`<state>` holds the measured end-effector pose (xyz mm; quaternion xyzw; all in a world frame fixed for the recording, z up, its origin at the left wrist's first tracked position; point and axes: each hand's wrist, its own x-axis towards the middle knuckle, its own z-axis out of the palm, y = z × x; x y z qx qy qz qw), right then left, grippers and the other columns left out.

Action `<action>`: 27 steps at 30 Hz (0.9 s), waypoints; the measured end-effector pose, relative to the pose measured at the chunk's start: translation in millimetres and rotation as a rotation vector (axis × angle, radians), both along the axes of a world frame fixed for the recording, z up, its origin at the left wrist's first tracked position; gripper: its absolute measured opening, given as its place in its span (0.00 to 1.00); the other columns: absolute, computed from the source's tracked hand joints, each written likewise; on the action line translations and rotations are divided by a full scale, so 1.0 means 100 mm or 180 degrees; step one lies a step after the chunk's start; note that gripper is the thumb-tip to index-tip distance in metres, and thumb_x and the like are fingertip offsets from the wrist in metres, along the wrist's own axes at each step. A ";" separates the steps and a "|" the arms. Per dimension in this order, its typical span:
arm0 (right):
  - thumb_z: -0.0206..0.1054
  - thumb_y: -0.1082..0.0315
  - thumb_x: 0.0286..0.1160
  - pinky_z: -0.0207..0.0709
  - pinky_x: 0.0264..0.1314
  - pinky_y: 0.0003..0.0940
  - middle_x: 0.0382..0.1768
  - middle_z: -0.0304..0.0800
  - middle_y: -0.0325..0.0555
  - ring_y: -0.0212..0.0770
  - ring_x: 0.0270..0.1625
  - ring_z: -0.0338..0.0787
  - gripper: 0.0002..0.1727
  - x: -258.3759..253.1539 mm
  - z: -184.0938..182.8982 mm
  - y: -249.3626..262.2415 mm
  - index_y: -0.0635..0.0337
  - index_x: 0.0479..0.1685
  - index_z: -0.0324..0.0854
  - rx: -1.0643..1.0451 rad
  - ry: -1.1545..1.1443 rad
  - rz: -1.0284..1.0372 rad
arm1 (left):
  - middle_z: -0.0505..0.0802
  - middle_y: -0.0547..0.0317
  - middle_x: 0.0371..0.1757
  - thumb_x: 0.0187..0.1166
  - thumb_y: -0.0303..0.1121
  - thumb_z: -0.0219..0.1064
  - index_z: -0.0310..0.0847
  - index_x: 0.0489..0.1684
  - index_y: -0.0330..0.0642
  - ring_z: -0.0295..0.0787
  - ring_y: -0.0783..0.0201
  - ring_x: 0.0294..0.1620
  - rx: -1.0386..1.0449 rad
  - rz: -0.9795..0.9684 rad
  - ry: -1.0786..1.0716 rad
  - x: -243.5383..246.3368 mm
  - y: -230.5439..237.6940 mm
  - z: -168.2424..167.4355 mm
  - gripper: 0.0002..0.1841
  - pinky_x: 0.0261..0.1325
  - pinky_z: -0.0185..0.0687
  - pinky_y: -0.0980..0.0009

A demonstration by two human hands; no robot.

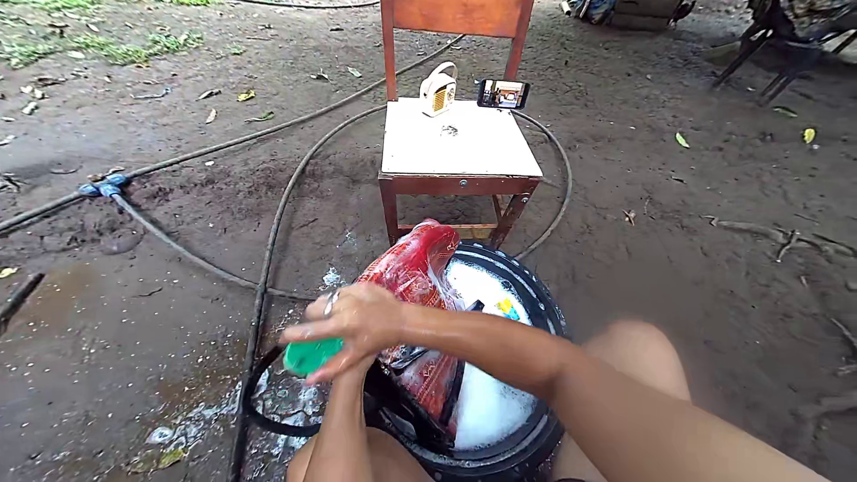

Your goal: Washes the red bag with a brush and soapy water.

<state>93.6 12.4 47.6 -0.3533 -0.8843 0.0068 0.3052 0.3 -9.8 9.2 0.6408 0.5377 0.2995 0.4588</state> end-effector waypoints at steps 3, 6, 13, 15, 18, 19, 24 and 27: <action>0.76 0.43 0.66 0.84 0.42 0.53 0.42 0.93 0.52 0.51 0.44 0.93 0.32 0.40 -0.01 0.15 0.52 0.66 0.89 -0.0319 0.0046 -0.0482 | 0.90 0.35 0.58 0.67 0.25 0.70 0.76 0.65 0.18 0.86 0.58 0.62 0.0654 0.0046 -0.0578 -0.06 0.21 -0.33 0.26 0.71 0.78 0.59; 0.75 0.36 0.65 0.84 0.43 0.53 0.45 0.95 0.48 0.49 0.46 0.94 0.33 0.17 0.05 0.09 0.44 0.67 0.89 -0.0242 -0.0188 -0.0545 | 0.90 0.42 0.51 0.69 0.17 0.67 0.77 0.59 0.17 0.86 0.71 0.52 0.0285 0.0145 -0.0654 0.01 0.09 -0.17 0.19 0.63 0.79 0.73; 0.76 0.44 0.67 0.83 0.43 0.54 0.43 0.93 0.53 0.52 0.46 0.93 0.31 0.44 -0.01 0.13 0.53 0.67 0.89 -0.0522 0.0081 -0.0525 | 0.91 0.40 0.52 0.65 0.25 0.71 0.75 0.61 0.16 0.88 0.67 0.55 0.0889 -0.0004 -0.0895 -0.11 0.25 -0.34 0.26 0.65 0.81 0.68; 0.76 0.39 0.65 0.83 0.43 0.53 0.44 0.94 0.49 0.49 0.46 0.93 0.33 0.44 0.00 0.14 0.48 0.67 0.89 -0.0452 0.0034 -0.0732 | 0.90 0.45 0.49 0.64 0.25 0.71 0.75 0.59 0.17 0.87 0.72 0.52 0.0911 0.0002 -0.0891 -0.05 0.26 -0.37 0.24 0.62 0.82 0.74; 0.75 0.39 0.66 0.83 0.48 0.54 0.52 0.96 0.53 0.54 0.50 0.94 0.33 0.00 0.13 0.00 0.44 0.71 0.88 -0.0294 -0.0197 -0.0227 | 0.86 0.31 0.66 0.79 0.19 0.65 0.73 0.68 0.14 0.81 0.57 0.67 -0.0176 -0.0194 0.0285 0.03 0.01 0.09 0.21 0.77 0.69 0.66; 0.75 0.40 0.65 0.82 0.45 0.54 0.49 0.95 0.55 0.56 0.47 0.93 0.33 -0.06 0.12 -0.02 0.46 0.69 0.89 -0.0196 -0.0178 -0.0040 | 0.83 0.32 0.71 0.81 0.18 0.63 0.69 0.72 0.15 0.78 0.58 0.72 -0.0395 -0.0172 0.0346 0.03 -0.03 0.16 0.22 0.80 0.65 0.67; 0.78 0.45 0.65 0.84 0.38 0.53 0.39 0.93 0.51 0.50 0.41 0.93 0.30 0.61 -0.12 0.14 0.52 0.64 0.90 -0.0287 0.0162 -0.0755 | 0.90 0.41 0.55 0.65 0.27 0.70 0.73 0.65 0.18 0.87 0.68 0.57 0.0900 0.0008 -0.0815 -0.05 0.26 -0.30 0.28 0.66 0.81 0.70; 0.78 0.37 0.61 0.85 0.36 0.49 0.38 0.94 0.46 0.45 0.39 0.93 0.33 0.39 -0.08 0.13 0.47 0.63 0.91 0.0050 0.0068 -0.0855 | 0.91 0.36 0.56 0.69 0.23 0.71 0.78 0.61 0.17 0.86 0.62 0.60 0.0608 -0.0131 -0.0310 0.01 0.19 -0.19 0.23 0.70 0.77 0.66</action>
